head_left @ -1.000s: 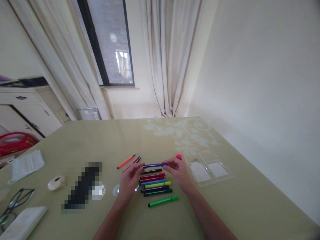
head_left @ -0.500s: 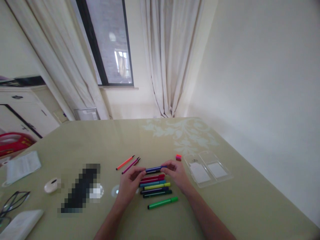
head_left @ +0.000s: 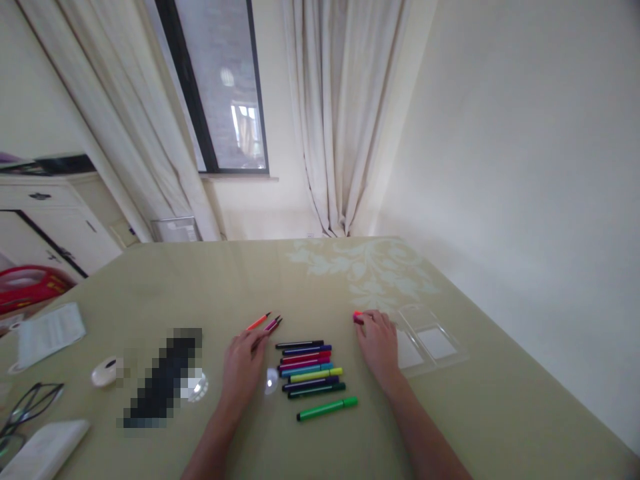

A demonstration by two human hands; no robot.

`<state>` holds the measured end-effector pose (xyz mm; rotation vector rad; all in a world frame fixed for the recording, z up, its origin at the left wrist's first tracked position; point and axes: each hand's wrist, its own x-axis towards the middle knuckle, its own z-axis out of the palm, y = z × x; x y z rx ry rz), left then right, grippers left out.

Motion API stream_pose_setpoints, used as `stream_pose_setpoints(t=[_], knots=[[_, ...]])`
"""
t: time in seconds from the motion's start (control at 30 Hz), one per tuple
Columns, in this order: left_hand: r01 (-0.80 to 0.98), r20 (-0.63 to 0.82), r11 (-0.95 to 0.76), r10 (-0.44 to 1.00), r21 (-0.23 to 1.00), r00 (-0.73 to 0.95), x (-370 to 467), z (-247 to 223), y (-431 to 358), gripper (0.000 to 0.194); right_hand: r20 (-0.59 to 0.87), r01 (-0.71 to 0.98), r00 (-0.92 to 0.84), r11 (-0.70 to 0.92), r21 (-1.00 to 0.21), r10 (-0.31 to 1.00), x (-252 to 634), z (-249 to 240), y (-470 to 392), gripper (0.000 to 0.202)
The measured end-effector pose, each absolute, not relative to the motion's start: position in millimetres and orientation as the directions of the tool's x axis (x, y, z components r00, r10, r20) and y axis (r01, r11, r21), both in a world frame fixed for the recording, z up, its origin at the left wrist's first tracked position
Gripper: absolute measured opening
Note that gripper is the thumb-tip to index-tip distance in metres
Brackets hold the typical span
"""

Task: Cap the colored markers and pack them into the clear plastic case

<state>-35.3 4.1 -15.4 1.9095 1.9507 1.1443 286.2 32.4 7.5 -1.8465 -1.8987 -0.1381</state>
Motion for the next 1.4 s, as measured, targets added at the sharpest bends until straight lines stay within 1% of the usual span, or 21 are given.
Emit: stream_pose_setpoints(t=[0.1,0.17,0.37,0.47,0.53,0.6,0.67,0.7,0.77,0.87,0.97,1.07,1.17,1.4], knots=[[0.859,0.351,0.024,0.907,0.512,-0.234,-49.0,-18.9,4.0,0.036,0.372,0.970,0.014,0.078,-0.232,0.928,283.9,8.0,32.3,0.015],[0.872,0.322,0.053,0.917,0.486,-0.235,-52.9,-20.3,3.5,0.036,0.354,0.970,0.004,0.082,-0.229,0.935,283.2,8.5,32.4,0.012],[0.839,0.258,0.019,0.948,0.543,-0.188,-50.0,-20.9,5.3,0.040,0.314,0.956,-0.040,0.128,-0.265,0.949,281.4,8.8,31.5,0.014],[0.830,0.272,-0.014,0.948,0.557,-0.166,-48.4,-19.0,5.3,0.038,0.300,0.942,-0.047,0.142,-0.304,0.953,280.5,8.5,31.8,0.016],[0.844,0.295,-0.038,0.944,0.535,-0.144,-47.4,-17.9,4.4,0.032,0.296,0.902,-0.041,0.163,-0.401,0.954,279.0,8.2,32.6,0.019],[0.857,0.320,-0.065,0.940,0.511,-0.120,-46.2,-16.8,3.4,0.027,0.279,0.778,-0.044,0.208,-0.593,0.959,276.1,8.2,33.3,0.024],[0.859,0.357,-0.099,0.929,0.502,-0.101,-44.5,-15.3,2.8,0.024,0.234,0.543,-0.057,0.227,-0.809,0.971,271.4,9.0,33.1,0.028],[0.854,0.385,-0.122,0.918,0.506,-0.097,-43.2,-14.1,2.6,0.024,0.209,0.409,-0.066,0.217,-0.886,0.976,268.5,10.0,32.5,0.030],[0.824,0.440,-0.178,0.893,0.538,-0.094,-39.3,-11.3,2.3,0.025,0.172,0.192,-0.071,0.182,-0.964,0.983,262.5,13.5,30.0,0.028],[0.722,0.470,-0.276,0.879,0.634,-0.076,-29.4,-7.3,0.9,0.027,0.137,-0.020,-0.072,0.136,-0.990,0.988,254.4,21.6,24.2,0.022],[0.626,0.449,-0.348,0.893,0.698,-0.004,-18.1,-5.7,-2.2,0.027,0.110,-0.152,-0.083,0.097,-0.984,0.990,249.4,28.8,18.6,0.023],[0.598,0.439,-0.381,0.897,0.705,0.054,-10.4,-6.0,-5.0,0.027,0.105,-0.177,-0.095,0.087,-0.980,0.990,248.0,31.6,15.8,0.024],[0.589,0.449,-0.401,0.891,0.701,0.072,-8.0,-5.9,-5.9,0.028,0.112,-0.177,-0.096,0.094,-0.980,0.989,249.0,31.0,15.7,0.026],[0.569,0.481,-0.405,0.876,0.715,0.019,-8.1,-1.0,-7.3,0.028,0.128,-0.193,-0.072,0.112,-0.975,0.989,251.5,26.5,18.7,0.025]])
